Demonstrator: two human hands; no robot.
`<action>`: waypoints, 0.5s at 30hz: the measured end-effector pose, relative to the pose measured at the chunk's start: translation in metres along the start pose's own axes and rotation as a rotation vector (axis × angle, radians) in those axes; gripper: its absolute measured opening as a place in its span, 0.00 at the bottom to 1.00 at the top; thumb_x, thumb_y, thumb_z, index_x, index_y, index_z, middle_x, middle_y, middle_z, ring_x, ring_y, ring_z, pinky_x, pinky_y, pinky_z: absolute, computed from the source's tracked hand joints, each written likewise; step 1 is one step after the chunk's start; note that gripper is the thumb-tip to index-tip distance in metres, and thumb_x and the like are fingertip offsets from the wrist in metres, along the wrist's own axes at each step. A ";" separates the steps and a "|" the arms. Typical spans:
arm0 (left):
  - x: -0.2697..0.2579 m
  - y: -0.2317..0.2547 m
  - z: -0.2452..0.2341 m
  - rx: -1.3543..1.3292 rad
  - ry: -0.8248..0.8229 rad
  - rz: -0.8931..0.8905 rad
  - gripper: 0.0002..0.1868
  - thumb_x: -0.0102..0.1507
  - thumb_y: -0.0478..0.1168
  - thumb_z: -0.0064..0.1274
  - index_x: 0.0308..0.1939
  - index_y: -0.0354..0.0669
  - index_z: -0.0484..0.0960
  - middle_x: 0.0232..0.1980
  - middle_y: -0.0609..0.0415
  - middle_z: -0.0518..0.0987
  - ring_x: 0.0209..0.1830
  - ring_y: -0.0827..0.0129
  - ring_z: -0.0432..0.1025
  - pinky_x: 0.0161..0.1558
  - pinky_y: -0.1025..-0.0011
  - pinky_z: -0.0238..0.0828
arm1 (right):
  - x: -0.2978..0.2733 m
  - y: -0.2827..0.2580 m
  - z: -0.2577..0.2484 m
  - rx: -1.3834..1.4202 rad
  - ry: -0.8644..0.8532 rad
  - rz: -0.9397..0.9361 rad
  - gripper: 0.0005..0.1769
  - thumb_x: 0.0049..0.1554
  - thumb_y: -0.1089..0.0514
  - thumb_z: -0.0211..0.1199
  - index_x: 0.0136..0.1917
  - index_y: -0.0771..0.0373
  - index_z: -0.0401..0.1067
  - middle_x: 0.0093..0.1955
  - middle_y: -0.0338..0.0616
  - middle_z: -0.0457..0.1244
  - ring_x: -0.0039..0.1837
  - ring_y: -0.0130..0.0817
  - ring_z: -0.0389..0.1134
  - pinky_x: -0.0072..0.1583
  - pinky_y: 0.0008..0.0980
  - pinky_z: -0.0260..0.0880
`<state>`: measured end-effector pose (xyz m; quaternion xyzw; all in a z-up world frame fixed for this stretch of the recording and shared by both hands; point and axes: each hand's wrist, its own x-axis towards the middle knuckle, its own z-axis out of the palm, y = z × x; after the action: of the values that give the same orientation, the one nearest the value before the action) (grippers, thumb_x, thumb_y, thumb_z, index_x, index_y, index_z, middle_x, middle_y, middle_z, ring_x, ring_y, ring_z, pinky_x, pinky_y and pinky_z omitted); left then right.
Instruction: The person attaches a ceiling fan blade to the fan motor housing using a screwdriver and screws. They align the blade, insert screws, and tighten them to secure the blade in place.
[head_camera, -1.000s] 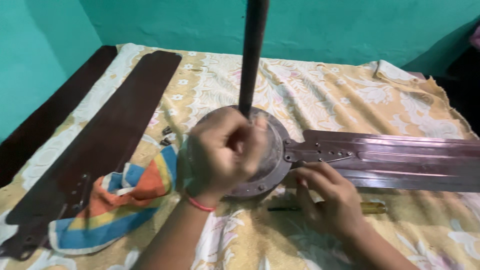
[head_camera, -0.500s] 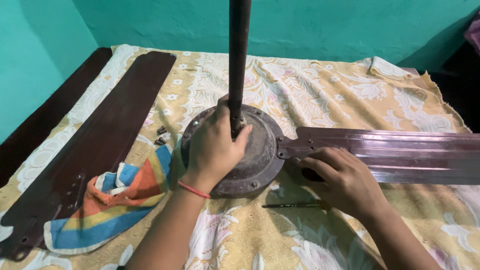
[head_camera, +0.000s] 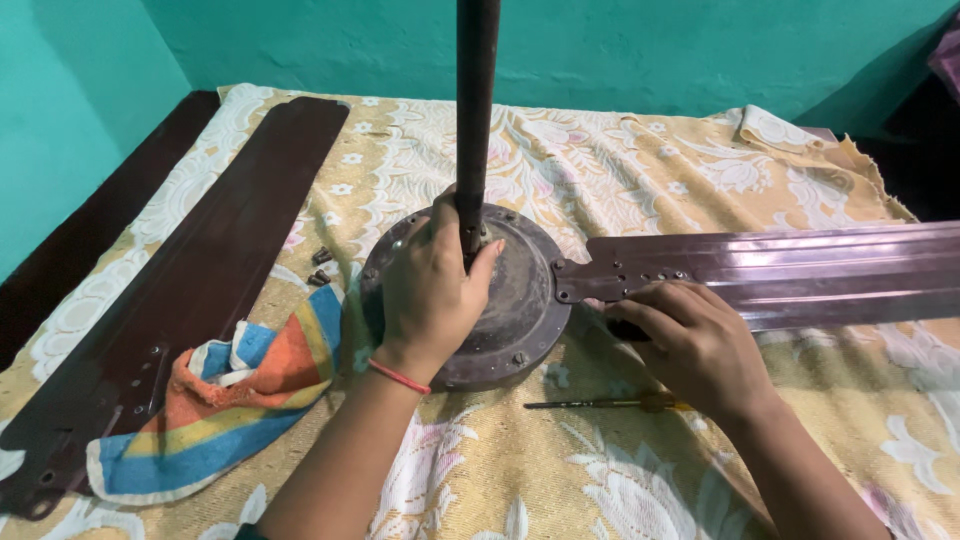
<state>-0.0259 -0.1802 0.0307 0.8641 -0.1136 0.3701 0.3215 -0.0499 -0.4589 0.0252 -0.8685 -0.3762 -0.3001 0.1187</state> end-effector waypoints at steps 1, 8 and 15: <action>0.000 0.001 0.000 -0.003 0.011 0.007 0.24 0.60 0.43 0.67 0.53 0.36 0.74 0.38 0.43 0.80 0.37 0.46 0.77 0.35 0.55 0.74 | 0.000 0.001 0.000 0.005 0.008 0.016 0.20 0.43 0.61 0.74 0.51 0.58 0.80 0.50 0.42 0.70 0.53 0.41 0.72 0.54 0.39 0.74; -0.001 0.004 -0.001 -0.005 0.012 -0.013 0.25 0.60 0.42 0.66 0.55 0.35 0.73 0.39 0.42 0.81 0.37 0.48 0.79 0.36 0.57 0.76 | -0.003 0.006 0.007 0.008 0.058 0.078 0.21 0.42 0.65 0.73 0.51 0.58 0.80 0.50 0.43 0.70 0.52 0.42 0.73 0.54 0.40 0.75; 0.004 0.008 -0.005 0.035 -0.057 -0.080 0.22 0.61 0.43 0.67 0.50 0.37 0.73 0.39 0.44 0.81 0.37 0.51 0.80 0.36 0.59 0.77 | 0.002 -0.001 0.006 0.014 0.043 0.108 0.22 0.40 0.64 0.73 0.51 0.59 0.81 0.50 0.45 0.71 0.52 0.43 0.73 0.53 0.40 0.75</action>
<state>-0.0297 -0.1834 0.0396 0.8836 -0.0815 0.3341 0.3178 -0.0474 -0.4545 0.0215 -0.8801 -0.3283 -0.3091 0.1488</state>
